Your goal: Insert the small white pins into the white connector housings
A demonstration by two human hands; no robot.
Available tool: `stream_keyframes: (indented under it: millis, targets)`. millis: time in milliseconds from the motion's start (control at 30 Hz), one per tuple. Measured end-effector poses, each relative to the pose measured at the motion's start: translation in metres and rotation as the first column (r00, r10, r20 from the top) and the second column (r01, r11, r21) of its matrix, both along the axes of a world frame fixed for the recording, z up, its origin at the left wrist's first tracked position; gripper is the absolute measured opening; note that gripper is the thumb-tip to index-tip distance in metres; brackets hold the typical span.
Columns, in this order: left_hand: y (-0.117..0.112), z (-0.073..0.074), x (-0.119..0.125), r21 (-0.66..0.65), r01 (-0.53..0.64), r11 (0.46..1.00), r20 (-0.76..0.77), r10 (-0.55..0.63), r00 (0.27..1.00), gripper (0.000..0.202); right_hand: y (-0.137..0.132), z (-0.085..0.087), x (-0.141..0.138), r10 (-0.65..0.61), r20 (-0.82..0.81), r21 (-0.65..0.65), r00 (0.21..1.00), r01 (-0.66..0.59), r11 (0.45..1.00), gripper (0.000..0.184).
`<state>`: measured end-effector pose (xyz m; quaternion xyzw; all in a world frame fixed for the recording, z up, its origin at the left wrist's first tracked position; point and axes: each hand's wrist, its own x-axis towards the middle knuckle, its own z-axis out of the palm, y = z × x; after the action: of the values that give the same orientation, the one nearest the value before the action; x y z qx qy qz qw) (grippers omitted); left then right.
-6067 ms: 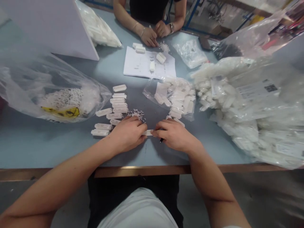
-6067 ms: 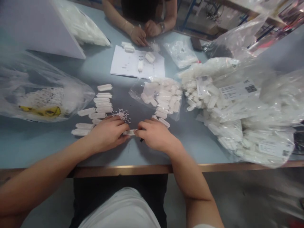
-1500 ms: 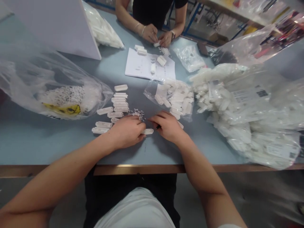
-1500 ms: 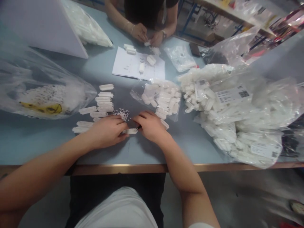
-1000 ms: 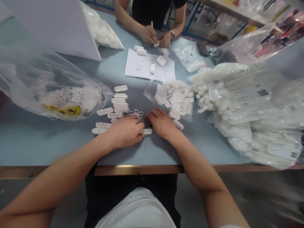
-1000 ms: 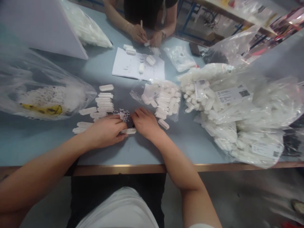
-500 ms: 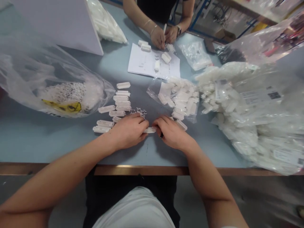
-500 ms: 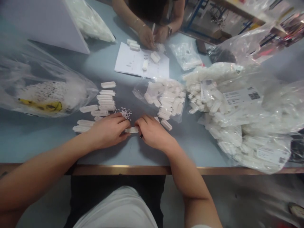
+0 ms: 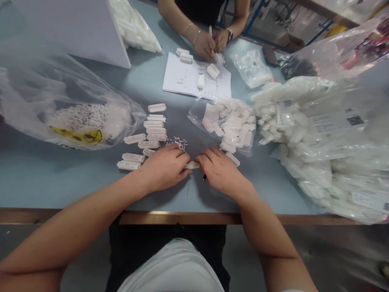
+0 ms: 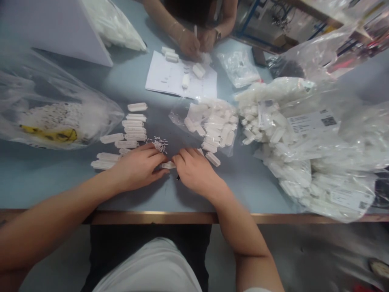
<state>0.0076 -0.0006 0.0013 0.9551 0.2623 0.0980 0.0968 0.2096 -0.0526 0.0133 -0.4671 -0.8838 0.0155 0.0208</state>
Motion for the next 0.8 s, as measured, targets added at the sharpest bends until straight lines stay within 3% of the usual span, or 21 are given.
stream_keyframes:
  millis: [300,533,633,800]
  targets:
    - [0.000,0.000,0.000,-0.014,0.003,1.000,0.015,-0.002,1.000,0.023,-0.002,0.001,-0.002,-0.003,-0.001,0.013,1.000,0.003,1.000,0.021]
    - [0.000,-0.003,-0.001,-0.013,0.008,1.000,0.007,-0.008,1.000,0.024,0.001,0.000,0.007,-0.036,-0.140,-0.018,0.990,0.034,0.999,0.023]
    - [0.001,-0.003,-0.001,-0.020,0.006,1.000,-0.010,-0.006,1.000,0.023,0.000,0.000,0.015,0.005,-0.190,0.026,0.982,0.000,1.000,0.027]
    - [0.002,-0.002,0.000,-0.038,-0.003,0.999,-0.063,0.001,0.998,0.023,-0.003,0.000,0.017,0.115,-0.086,0.073,0.990,-0.109,0.991,0.028]
